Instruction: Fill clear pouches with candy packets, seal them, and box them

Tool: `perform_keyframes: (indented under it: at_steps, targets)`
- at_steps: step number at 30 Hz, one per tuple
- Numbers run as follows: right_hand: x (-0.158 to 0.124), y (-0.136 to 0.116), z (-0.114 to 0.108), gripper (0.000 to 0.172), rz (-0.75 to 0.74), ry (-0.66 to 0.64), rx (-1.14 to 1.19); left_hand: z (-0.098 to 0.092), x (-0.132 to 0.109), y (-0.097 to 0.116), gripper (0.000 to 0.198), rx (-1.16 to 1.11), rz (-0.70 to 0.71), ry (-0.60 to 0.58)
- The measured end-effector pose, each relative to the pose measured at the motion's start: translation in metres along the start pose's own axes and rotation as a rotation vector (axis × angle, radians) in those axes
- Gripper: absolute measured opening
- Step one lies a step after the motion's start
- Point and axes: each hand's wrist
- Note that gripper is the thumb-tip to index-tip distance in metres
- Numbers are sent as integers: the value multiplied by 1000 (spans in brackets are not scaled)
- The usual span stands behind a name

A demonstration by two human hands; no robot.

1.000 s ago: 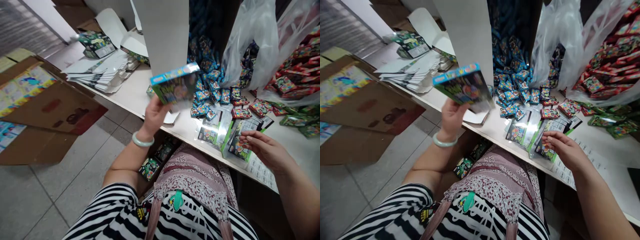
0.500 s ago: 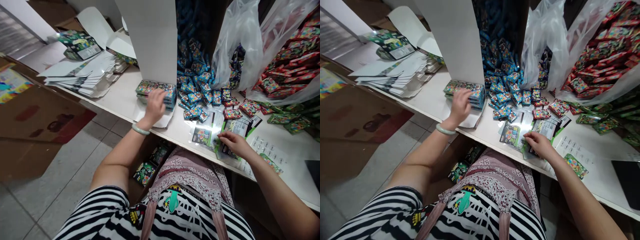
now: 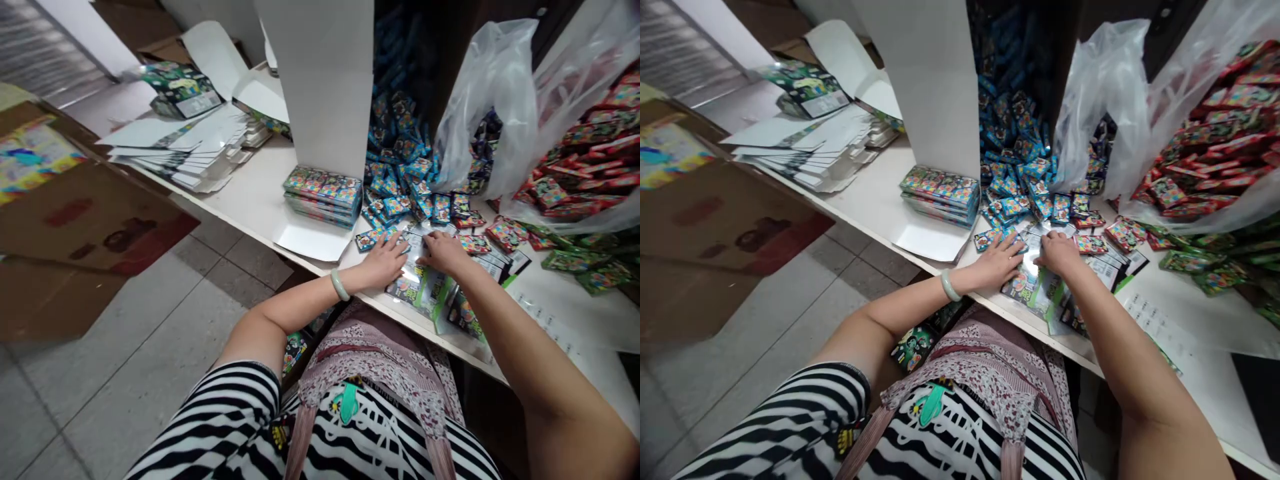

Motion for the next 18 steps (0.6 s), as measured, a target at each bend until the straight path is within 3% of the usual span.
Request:
perform_keyframes:
  at_steps: [6, 14, 18]
  targets:
    - [21, -5, -11, 67, 40, -109, -100, 9, -15, 37, 73, -115, -60, -147]
    - [32, -13, -20, 62, 89, -149, -47, 6, -17, 33, 68, -128, -50, -188]
    - [16, -14, -19, 66, 203, -64, -25, 1, -23, 31, 56, -171, -123, -119]
Point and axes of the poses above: each hand's wrist, its own x-axis towards the middle knuckle, its own z-axis out of the palm, y = z × x, and after that the axes turned 4 degrees about -y, right-handed
